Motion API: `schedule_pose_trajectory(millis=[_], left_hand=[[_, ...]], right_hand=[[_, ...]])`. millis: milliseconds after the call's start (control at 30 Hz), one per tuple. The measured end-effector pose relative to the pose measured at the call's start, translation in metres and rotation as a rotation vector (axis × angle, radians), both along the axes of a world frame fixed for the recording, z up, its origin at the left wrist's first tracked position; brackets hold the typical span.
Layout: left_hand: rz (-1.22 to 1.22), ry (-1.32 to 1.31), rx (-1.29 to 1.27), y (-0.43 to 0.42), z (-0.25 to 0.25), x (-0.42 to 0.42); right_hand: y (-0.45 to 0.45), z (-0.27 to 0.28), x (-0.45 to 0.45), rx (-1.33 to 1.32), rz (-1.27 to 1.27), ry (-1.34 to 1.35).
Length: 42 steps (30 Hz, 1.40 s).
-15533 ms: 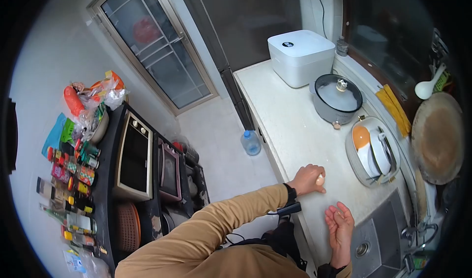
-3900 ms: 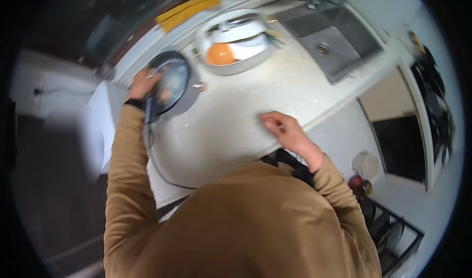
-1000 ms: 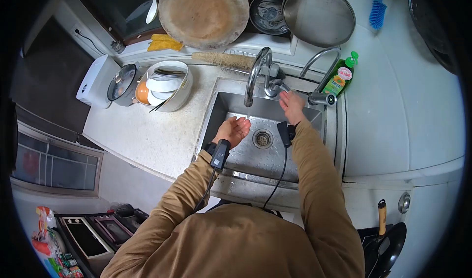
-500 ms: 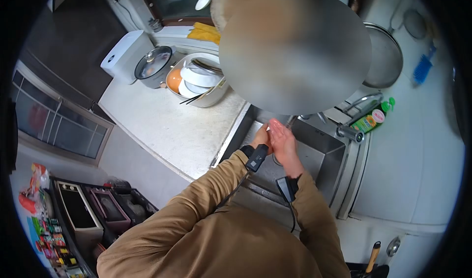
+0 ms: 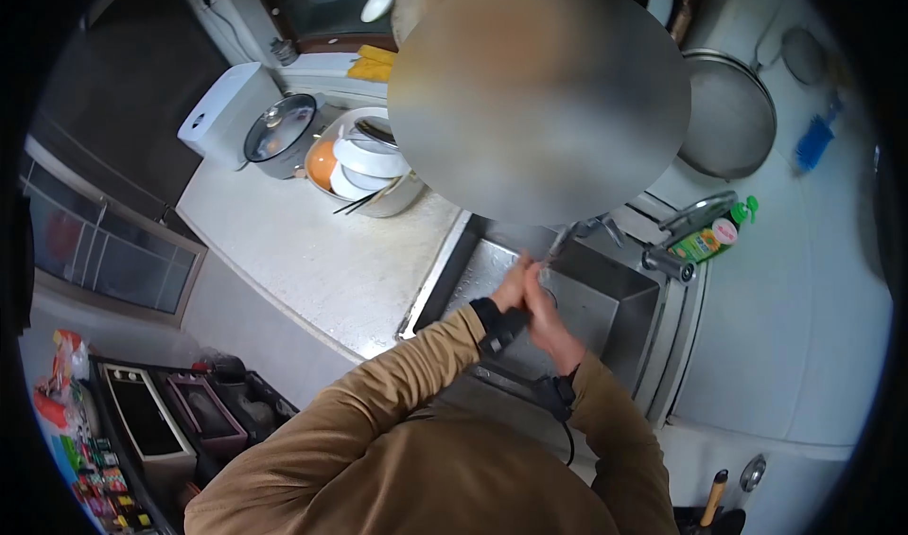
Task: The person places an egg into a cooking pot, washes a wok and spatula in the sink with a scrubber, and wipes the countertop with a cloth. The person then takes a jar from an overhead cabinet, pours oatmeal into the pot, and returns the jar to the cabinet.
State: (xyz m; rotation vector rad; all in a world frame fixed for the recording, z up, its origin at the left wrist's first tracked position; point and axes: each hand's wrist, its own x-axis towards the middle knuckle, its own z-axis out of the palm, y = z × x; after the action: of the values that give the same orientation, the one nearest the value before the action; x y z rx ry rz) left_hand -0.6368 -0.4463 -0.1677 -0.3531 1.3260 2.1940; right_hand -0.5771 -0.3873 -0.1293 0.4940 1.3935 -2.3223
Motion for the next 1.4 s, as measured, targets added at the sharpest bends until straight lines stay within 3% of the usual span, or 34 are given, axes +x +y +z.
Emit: schedule_pose_trajectory(millis=[67,133,200,233,300,433,533,567,600,667,700,733,767,800,867,900,933,967,1000,1033,1067,1100,1167,1200,1233,1267,1333,1400], left_hand=[[0.104,-0.043,0.065,-0.002,0.005,-0.006],[0.088,-0.1,0.104,0.0,0.016,-0.004],[-0.123,-0.242,0.088,-0.003,0.028,-0.005],[-0.08,-0.172,-0.016,0.013,0.014,-0.002],[-0.082,-0.058,-0.042,0.004,0.004,0.002],[-0.308,0.201,-0.03,-0.041,-0.024,-0.019],[-0.517,0.164,0.1,-0.049,-0.043,-0.054],[-0.577,0.116,0.139,-0.049,-0.051,-0.067],[-0.635,0.053,0.18,-0.048,-0.058,-0.076],[-0.631,-0.174,0.074,-0.044,-0.052,-0.086],[-0.556,-0.323,-0.044,-0.04,-0.032,-0.083],[-0.593,-0.37,0.015,-0.031,-0.024,-0.079],[-0.574,-0.327,-0.014,-0.025,-0.019,-0.077],[-0.561,-0.288,-0.045,-0.018,-0.018,-0.078],[-0.61,-0.302,0.027,-0.015,-0.018,-0.085],[-0.611,-0.282,0.019,-0.012,-0.014,-0.083],[-0.613,-0.26,0.013,-0.009,-0.007,-0.081],[-0.609,-0.247,-0.002,-0.007,0.001,-0.076],[-0.634,-0.269,0.018,-0.007,-0.005,-0.086],[-0.631,-0.261,0.024,-0.005,-0.008,-0.088],[-0.625,-0.252,0.026,-0.004,-0.008,-0.09],[-0.622,-0.268,0.034,-0.002,-0.005,-0.092],[-0.649,-0.284,0.071,-0.002,-0.012,-0.104],[-0.649,-0.305,0.108,0.0,-0.016,-0.108],[-0.607,-0.323,0.099,0.003,-0.014,-0.111],[-0.623,-0.323,0.093,0.004,-0.008,-0.111],[-0.546,-0.323,0.107,0.003,0.003,-0.105],[-0.482,-0.302,0.121,0.004,0.009,-0.1]], right_hand=[[-0.005,-0.009,0.001,-0.006,-0.013,0.156],[-0.004,0.01,-0.002,-0.108,-0.026,0.146],[0.005,0.009,-0.008,-0.003,-0.121,0.007],[0.009,0.005,-0.01,0.082,-0.19,-0.13],[0.021,-0.038,-0.023,0.093,-0.251,-0.105],[-0.004,-0.037,-0.016,-0.059,-0.187,0.332],[-0.034,-0.029,-0.027,-0.113,-0.162,0.706],[-0.033,-0.039,-0.036,0.061,-0.146,0.623],[-0.037,-0.094,-0.086,0.009,-0.112,0.662],[-0.026,-0.069,-0.027,0.811,-0.028,0.427],[0.003,-0.023,0.026,0.818,0.103,0.372],[0.028,0.014,0.08,0.814,0.208,0.302],[0.041,-0.021,0.092,0.886,0.164,0.371],[0.06,-0.04,0.121,0.727,0.034,0.319],[0.078,-0.071,0.202,0.672,-0.481,0.226],[0.096,-0.079,0.243,0.771,-0.488,0.107],[0.104,-0.073,0.289,1.074,-0.555,0.041],[0.093,-0.069,0.334,1.036,-0.834,-0.081],[0.091,-0.073,0.376,1.056,-0.859,-0.26],[0.082,-0.039,0.411,0.962,-0.737,-0.427],[0.055,-0.038,0.447,1.169,-0.802,-0.509],[0.032,-0.018,0.478,1.211,-0.645,-0.585],[0.0,0.01,0.543,0.994,-0.606,-0.693],[-0.016,0.068,0.549,0.671,-0.845,-0.911],[-0.025,0.072,0.589,0.819,-0.934,-0.864],[-0.029,0.083,0.635,1.224,-0.918,-0.817],[-0.027,0.154,0.672,1.443,-1.107,-1.222],[-0.003,0.152,0.788,1.647,-1.35,-1.252]])
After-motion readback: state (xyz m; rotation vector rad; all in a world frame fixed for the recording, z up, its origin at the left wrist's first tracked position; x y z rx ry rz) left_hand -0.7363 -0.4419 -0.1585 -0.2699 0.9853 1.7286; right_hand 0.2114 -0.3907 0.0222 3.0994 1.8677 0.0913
